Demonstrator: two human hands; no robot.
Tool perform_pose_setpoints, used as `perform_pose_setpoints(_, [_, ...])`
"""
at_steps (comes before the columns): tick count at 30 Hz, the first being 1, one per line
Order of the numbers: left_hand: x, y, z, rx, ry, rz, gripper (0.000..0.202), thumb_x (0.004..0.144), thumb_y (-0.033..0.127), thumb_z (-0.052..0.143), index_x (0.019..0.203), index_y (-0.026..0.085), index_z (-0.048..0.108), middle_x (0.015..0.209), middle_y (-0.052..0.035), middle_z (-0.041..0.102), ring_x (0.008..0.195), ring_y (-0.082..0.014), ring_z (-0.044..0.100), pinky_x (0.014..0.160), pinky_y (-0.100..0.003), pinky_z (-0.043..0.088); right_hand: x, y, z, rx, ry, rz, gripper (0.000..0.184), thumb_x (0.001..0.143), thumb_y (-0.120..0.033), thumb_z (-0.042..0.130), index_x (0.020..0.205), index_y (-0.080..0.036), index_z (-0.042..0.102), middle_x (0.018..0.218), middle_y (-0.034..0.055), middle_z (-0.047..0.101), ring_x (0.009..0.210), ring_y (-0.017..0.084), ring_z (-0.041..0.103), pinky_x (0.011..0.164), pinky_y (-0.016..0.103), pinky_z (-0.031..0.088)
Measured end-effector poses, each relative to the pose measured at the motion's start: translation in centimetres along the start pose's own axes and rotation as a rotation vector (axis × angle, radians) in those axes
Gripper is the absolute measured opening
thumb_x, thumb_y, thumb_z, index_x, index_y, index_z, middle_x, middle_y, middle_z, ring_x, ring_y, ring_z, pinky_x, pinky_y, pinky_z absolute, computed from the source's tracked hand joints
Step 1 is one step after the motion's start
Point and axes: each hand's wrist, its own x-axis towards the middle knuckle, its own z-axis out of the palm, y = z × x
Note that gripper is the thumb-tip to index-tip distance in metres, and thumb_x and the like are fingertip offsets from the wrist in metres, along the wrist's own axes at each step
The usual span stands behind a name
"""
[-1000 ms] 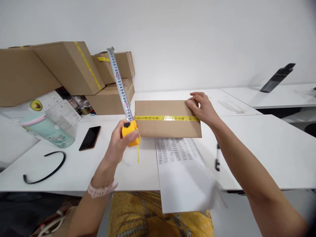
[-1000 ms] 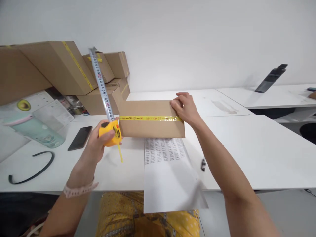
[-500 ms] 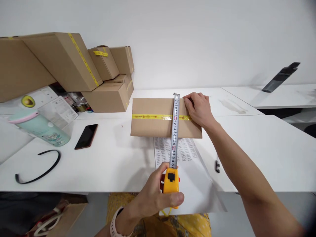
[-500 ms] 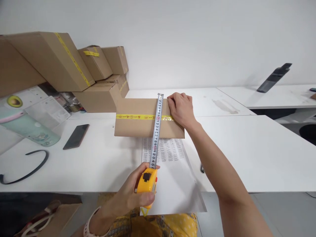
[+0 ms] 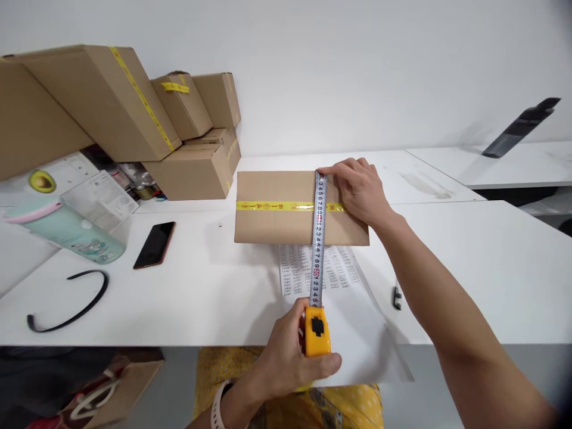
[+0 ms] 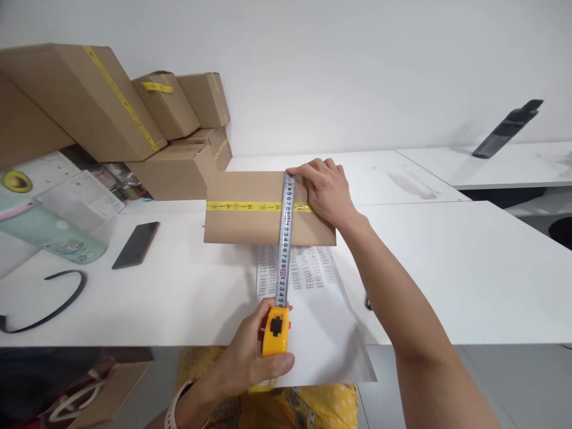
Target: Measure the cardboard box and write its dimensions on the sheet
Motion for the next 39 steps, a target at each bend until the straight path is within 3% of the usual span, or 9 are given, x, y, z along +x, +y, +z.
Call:
perform_pose_setpoints(17, [0.7, -0.8, 1.0, 0.002, -0.025, 0.006, 0.054, 0.063, 0.030, 0.083, 0.105, 0.020, 0.050, 0.075, 0.0077, 0.044, 0.064, -0.0090, 0.037, 0.056, -0.024, 0.033, -0.2, -0.2, 0.2, 0.013, 0.036, -0.002, 0.041, 0.101, -0.018, 0.037, 0.118, -0.032, 0.072, 0.104, 0.0067, 0.068, 0.092, 0.026, 0.052, 0.088, 0.045, 0.041])
perform_pose_setpoints(31, [0.9, -2.1, 0.8, 0.059, -0.013, 0.051, 0.057, 0.065, 0.036, 0.085, 0.109, 0.019, 0.053, 0.082, 0.0046, 0.049, 0.069, -0.0105, 0.042, 0.061, -0.025, 0.038, -0.4, -0.4, -0.3, -0.022, -0.029, 0.015, 0.040, 0.104, -0.022, 0.033, 0.120, -0.028, 0.069, 0.105, 0.0077, 0.065, 0.099, 0.028, 0.053, 0.093, 0.049, 0.042])
perform_pose_setpoints(36, [0.2, -3.3, 0.4, -0.047, -0.060, 0.055, 0.065, 0.063, 0.033, 0.086, 0.118, 0.019, 0.055, 0.094, -0.0003, 0.057, 0.072, -0.0110, 0.048, 0.064, -0.025, 0.043, -1.0, -0.3, -0.2, -0.036, -0.032, 0.043, 0.043, 0.109, -0.043, 0.027, 0.138, -0.032, 0.058, 0.113, 0.0096, 0.065, 0.109, 0.031, 0.053, 0.101, 0.054, 0.041])
perform_pose_setpoints(39, [-0.7, -4.6, 0.1, 0.003, -0.016, 0.107, 0.073, 0.058, 0.028, 0.088, 0.123, 0.021, 0.055, 0.096, -0.0014, 0.060, 0.074, -0.0129, 0.052, 0.066, -0.026, 0.046, -1.5, -0.6, -0.2, -0.075, -0.040, 0.058, 0.051, 0.107, -0.057, 0.028, 0.140, -0.030, 0.055, 0.118, 0.0121, 0.065, 0.117, 0.034, 0.052, 0.103, 0.055, 0.040])
